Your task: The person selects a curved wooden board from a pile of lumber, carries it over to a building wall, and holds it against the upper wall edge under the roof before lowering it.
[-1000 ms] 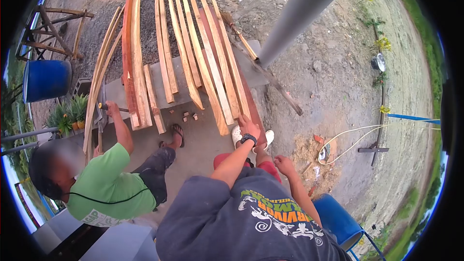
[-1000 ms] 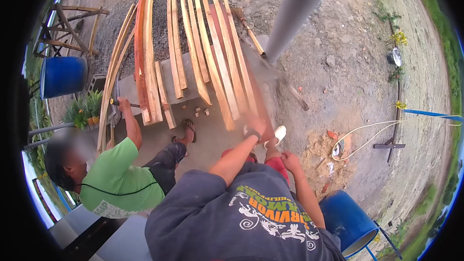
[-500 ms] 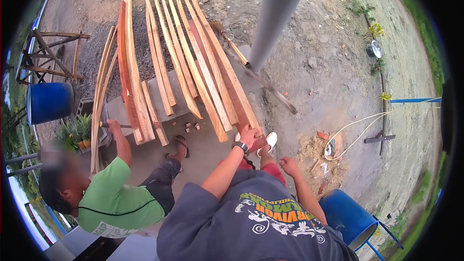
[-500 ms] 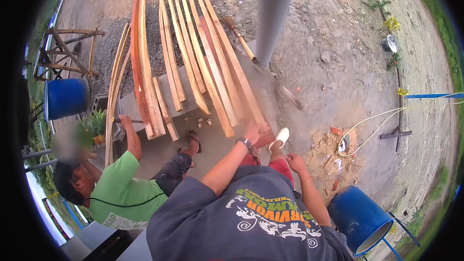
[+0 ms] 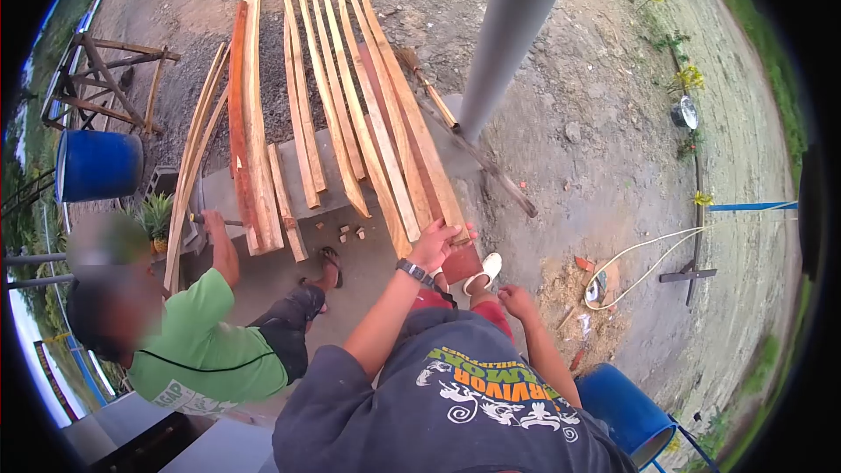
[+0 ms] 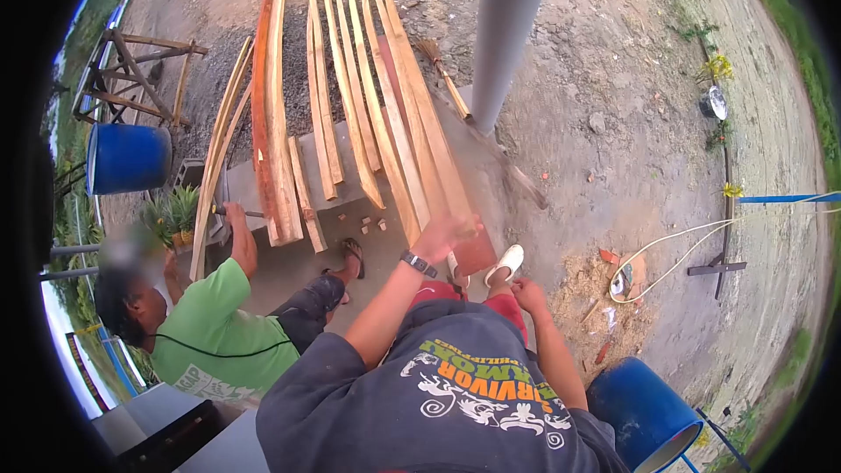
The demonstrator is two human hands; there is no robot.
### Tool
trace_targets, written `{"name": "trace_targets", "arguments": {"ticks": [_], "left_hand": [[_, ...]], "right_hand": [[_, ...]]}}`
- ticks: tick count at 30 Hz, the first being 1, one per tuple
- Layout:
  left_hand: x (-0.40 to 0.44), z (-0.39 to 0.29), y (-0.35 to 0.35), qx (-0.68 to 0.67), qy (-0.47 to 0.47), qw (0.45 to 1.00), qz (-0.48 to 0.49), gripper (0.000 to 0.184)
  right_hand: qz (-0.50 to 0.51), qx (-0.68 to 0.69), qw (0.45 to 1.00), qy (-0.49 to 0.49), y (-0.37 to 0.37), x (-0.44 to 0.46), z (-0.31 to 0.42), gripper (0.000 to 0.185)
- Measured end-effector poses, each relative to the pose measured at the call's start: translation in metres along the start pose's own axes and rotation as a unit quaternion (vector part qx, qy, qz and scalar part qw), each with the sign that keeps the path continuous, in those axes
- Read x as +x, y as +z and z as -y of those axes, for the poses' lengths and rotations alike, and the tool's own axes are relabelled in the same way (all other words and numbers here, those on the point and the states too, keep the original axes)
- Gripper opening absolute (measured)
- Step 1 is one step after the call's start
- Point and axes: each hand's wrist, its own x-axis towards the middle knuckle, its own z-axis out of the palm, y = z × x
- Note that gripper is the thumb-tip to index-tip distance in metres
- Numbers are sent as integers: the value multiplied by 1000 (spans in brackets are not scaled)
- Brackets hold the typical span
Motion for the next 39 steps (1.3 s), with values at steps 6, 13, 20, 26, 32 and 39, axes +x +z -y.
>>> {"name": "trace_targets", "arguments": {"ticks": [6,13,20,26,32,39], "left_hand": [[27,53,-61,-9,-52,996,-74,32],[65,105,-93,198,-154,949,-192,29],[39,106,-90,635,6,714,-295,45],[8,73,-135,689,35,535,-487,85],[12,71,-179,502,24,720,-478,100],[8,51,-217,503,-117,750,-413,59]], "right_hand": [[17,28,999,-22,0,8,-3,33],[32,20,999,-21,11,9,-18,34],[57,52,996,37,-9,-11,15,34],[21,84,996,12,-3,-14,-4,31],[55,77,995,33,-2,-14,-11,32],[50,85,994,48,-4,-11,-17,34]]}}
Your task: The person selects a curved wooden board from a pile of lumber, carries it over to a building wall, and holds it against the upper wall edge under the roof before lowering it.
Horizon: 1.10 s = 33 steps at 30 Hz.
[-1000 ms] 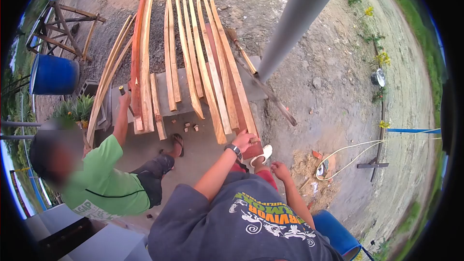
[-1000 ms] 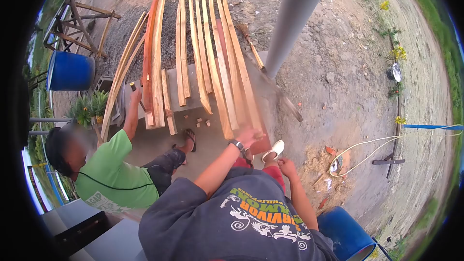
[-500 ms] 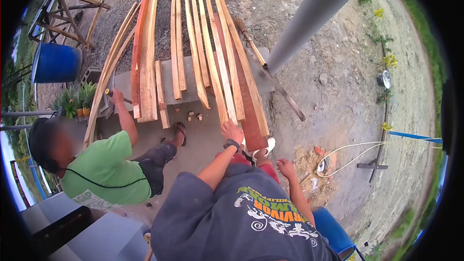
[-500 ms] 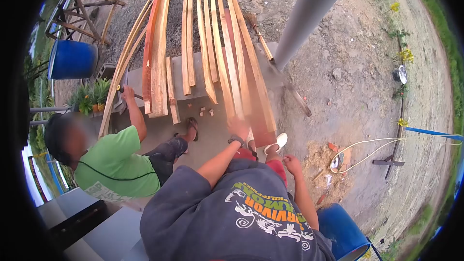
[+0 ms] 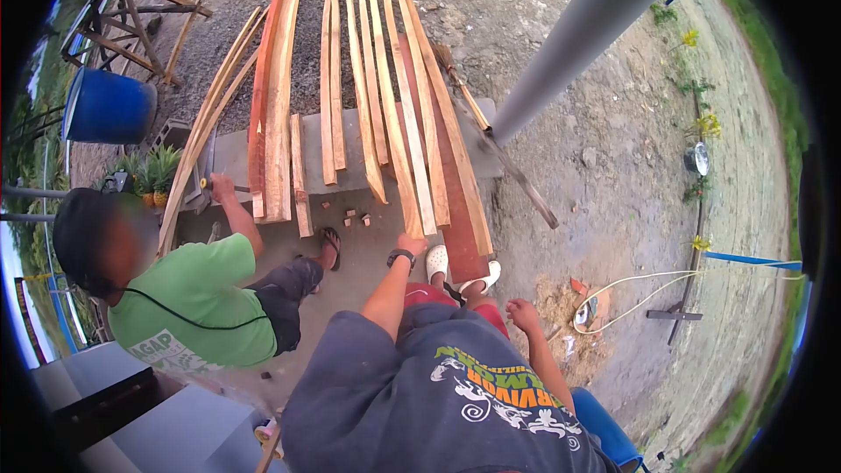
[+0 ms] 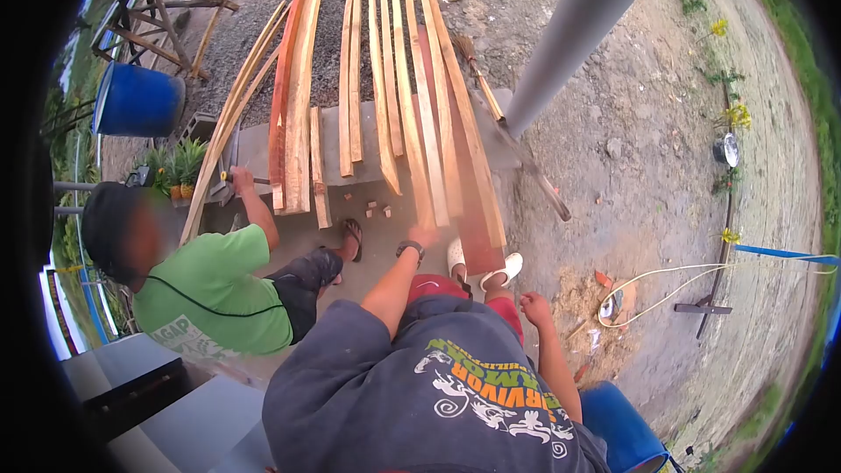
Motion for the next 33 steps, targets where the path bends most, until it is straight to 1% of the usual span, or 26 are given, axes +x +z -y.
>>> {"name": "trace_targets", "arguments": {"ticks": [2,3,4,5,6,8,9,11,12,14,15,17,18,20,22,24,26,27,29,30,32,33], "left_hand": [[-7,3,-4,-100,72,991,46,38],[-11,4,-5,-100,73,991,45,38],[-15,3,-4,-262,45,961,74,33],[-21,-1,-7,-416,16,903,102,29],[-32,-7,-14,-416,16,903,102,29],[-56,-21,-31,-574,3,791,211,40],[-70,-31,-38,-574,3,791,211,40],[-97,-54,-51,-663,25,708,242,51],[-106,-62,-58,-662,24,709,243,51],[-116,-73,-66,-738,0,593,321,48],[-112,-70,-64,-738,0,593,322,48],[-108,-69,-62,-758,5,510,407,58],[-109,-69,-62,-758,5,510,407,58],[-111,-71,-61,-762,4,521,385,63],[-113,-69,-61,-763,-3,522,381,63],[-111,-68,-62,-763,-7,524,378,63],[-112,-68,-64,-746,-15,565,353,60],[-113,-70,-66,-746,-15,565,353,60],[-113,-71,-68,-702,-12,642,308,54],[-109,-70,-67,-703,-12,641,307,54],[-100,-70,-64,-584,1,775,243,47],[-98,-68,-62,-587,1,773,242,47]], "right_hand": [[2,0,1000,2,1,-1,-5,35],[3,0,1000,13,0,-2,-4,35],[5,1,1000,24,0,-3,-3,35],[4,2,1000,23,-1,-3,-2,35],[10,3,1000,25,-1,-4,-2,35],[17,4,1000,25,0,-4,-4,35],[20,4,999,28,0,-3,-6,35],[22,5,999,31,1,3,-10,34],[20,0,999,31,2,6,-12,34],[17,-5,999,31,1,8,-11,34],[14,-10,999,33,0,9,-6,34],[9,-14,999,36,-2,11,-3,34],[8,-11,1000,25,-2,12,-2,34],[7,-7,1000,12,-3,13,1,34],[-2,15,1000,9,-2,8,5,33],[0,4,1000,11,-3,3,11,32],[2,-9,1000,13,-3,4,10,32],[9,-7,1000,15,-2,5,6,31],[17,-7,1000,16,0,7,0,31],[14,-4,1000,23,0,8,-2,31],[12,-2,1000,29,0,8,-4,31],[17,10,999,37,-1,7,-4,31]]}}
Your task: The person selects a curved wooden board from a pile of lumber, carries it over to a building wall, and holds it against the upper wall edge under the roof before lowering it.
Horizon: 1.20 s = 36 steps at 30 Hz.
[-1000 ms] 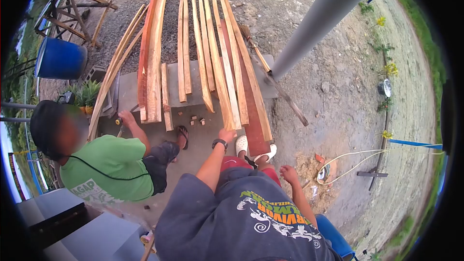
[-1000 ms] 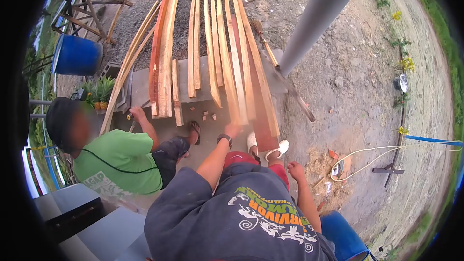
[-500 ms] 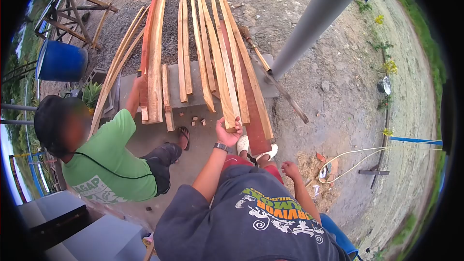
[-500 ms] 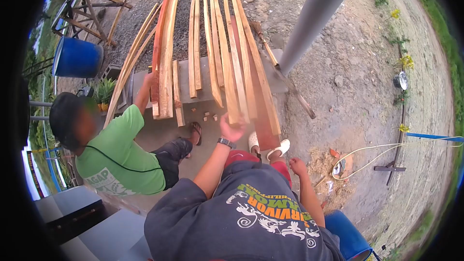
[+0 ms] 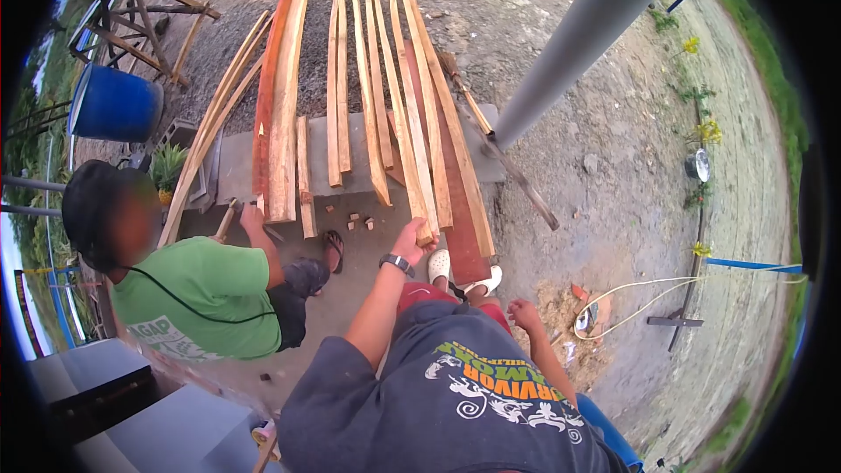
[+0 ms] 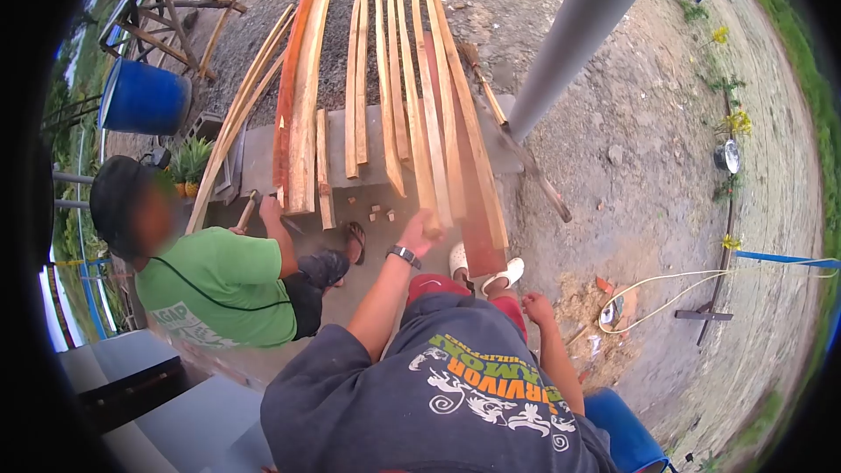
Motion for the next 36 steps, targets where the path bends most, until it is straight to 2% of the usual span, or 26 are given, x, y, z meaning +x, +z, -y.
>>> {"name": "trace_targets", "arguments": {"ticks": [2,3,5,6,7,9,11,12,14,18,20,24,29,36], "left_hand": [[3,0,2,118,21,993,-23,44],[5,1,5,115,21,993,-23,44],[12,4,12,290,60,944,-143,48],[15,4,12,286,61,945,-144,48],[20,1,13,370,50,918,-132,55],[39,10,3,450,40,884,-118,61],[62,31,-10,498,185,818,-221,70],[53,30,2,497,186,819,-221,70],[39,30,17,514,224,776,-289,77],[36,27,20,529,213,767,-294,79],[35,25,18,564,190,765,-246,86],[40,25,14,585,160,754,-252,93],[44,26,9,586,142,766,-223,105],[47,28,6,607,124,756,-213,108]], "right_hand": [[2,11,1000,3,-2,4,1,31],[10,20,1000,7,-3,5,-1,30],[19,27,999,11,-2,8,-5,30],[20,25,999,14,0,11,-8,30],[20,23,999,16,-1,14,-8,31],[18,21,1000,11,-1,16,-6,31],[15,19,1000,6,-2,16,-1,31],[14,24,1000,10,-2,15,2,31],[13,27,999,12,-3,14,6,31],[9,40,999,10,-4,11,9,33],[9,41,999,15,-4,11,7,33],[9,41,999,9,-2,14,1,33],[4,41,999,13,-3,12,4,32],[9,46,999,8,-4,11,4,32]]}}
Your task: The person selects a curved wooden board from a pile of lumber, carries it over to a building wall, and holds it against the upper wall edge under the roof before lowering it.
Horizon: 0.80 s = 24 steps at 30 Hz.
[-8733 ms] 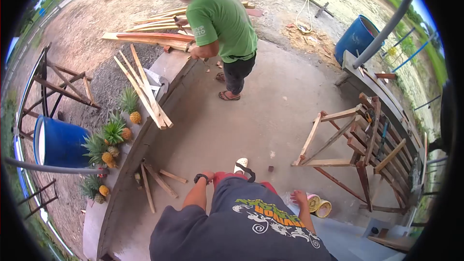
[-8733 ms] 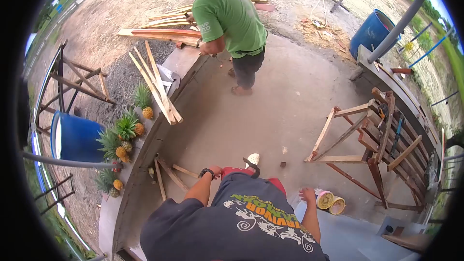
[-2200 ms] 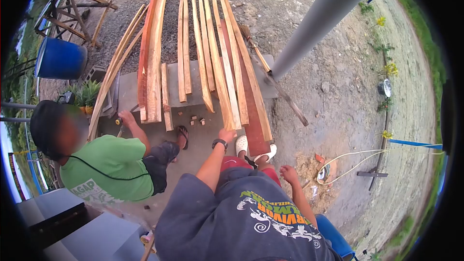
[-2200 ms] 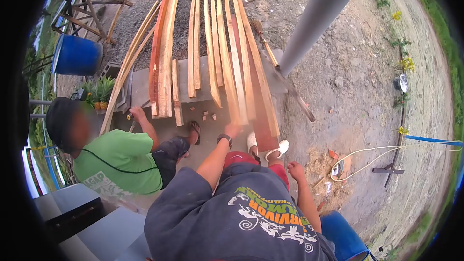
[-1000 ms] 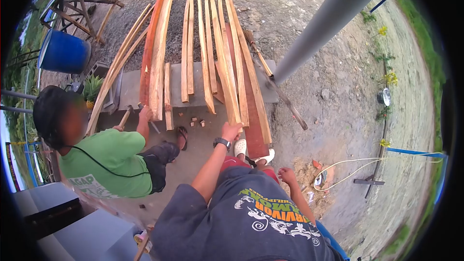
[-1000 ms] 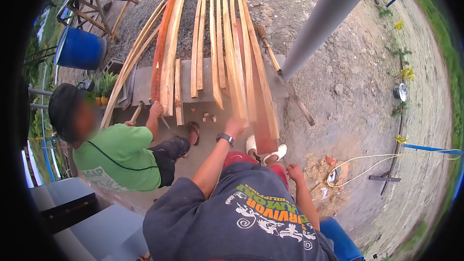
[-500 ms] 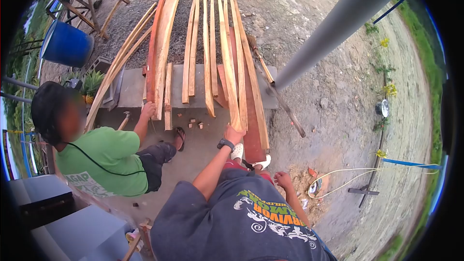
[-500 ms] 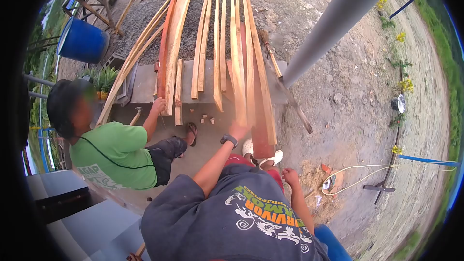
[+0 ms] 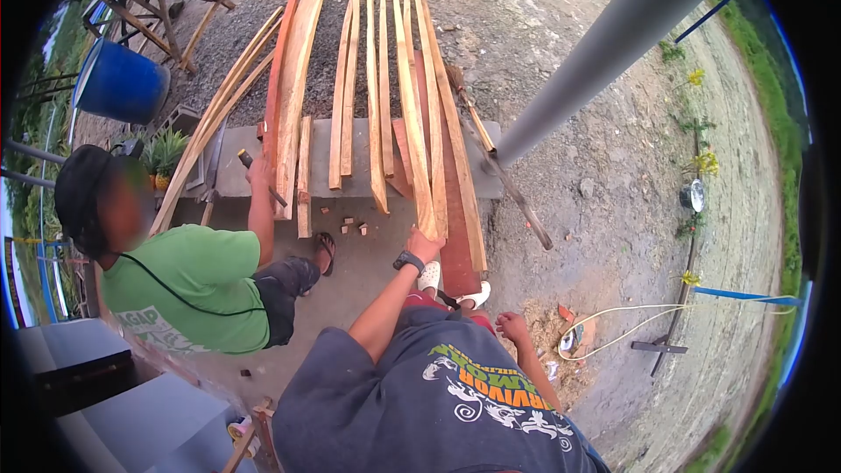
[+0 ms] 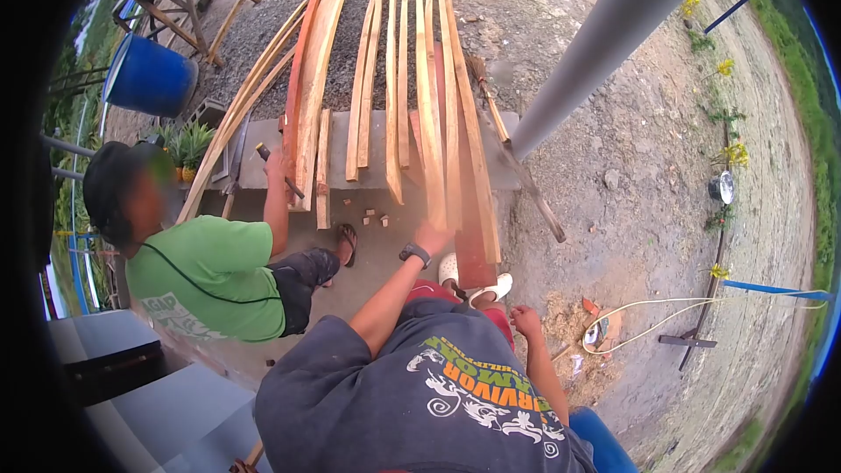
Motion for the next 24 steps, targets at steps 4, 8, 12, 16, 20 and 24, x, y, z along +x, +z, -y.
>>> {"name": "trace_targets", "arguments": {"ticks": [4,8,12,16,20,24], "left_hand": [[2,3,0,3,2,1000,6,104],[-15,-13,-16,1,-12,1000,4,95],[-21,-19,-22,1,-15,1000,5,90],[-9,-5,-12,-12,9,1000,10,88],[0,-1,-6,-11,8,1000,20,93],[13,8,5,-18,3,999,28,101]], "right_hand": [[1,-5,1000,8,0,-6,9,32],[-1,-16,1000,8,1,-6,10,32],[1,-15,1000,6,0,-1,7,32],[3,-14,1000,6,0,0,7,33],[1,-14,1000,4,-1,3,7,33],[1,-21,1000,-1,-2,5,7,33]]}}
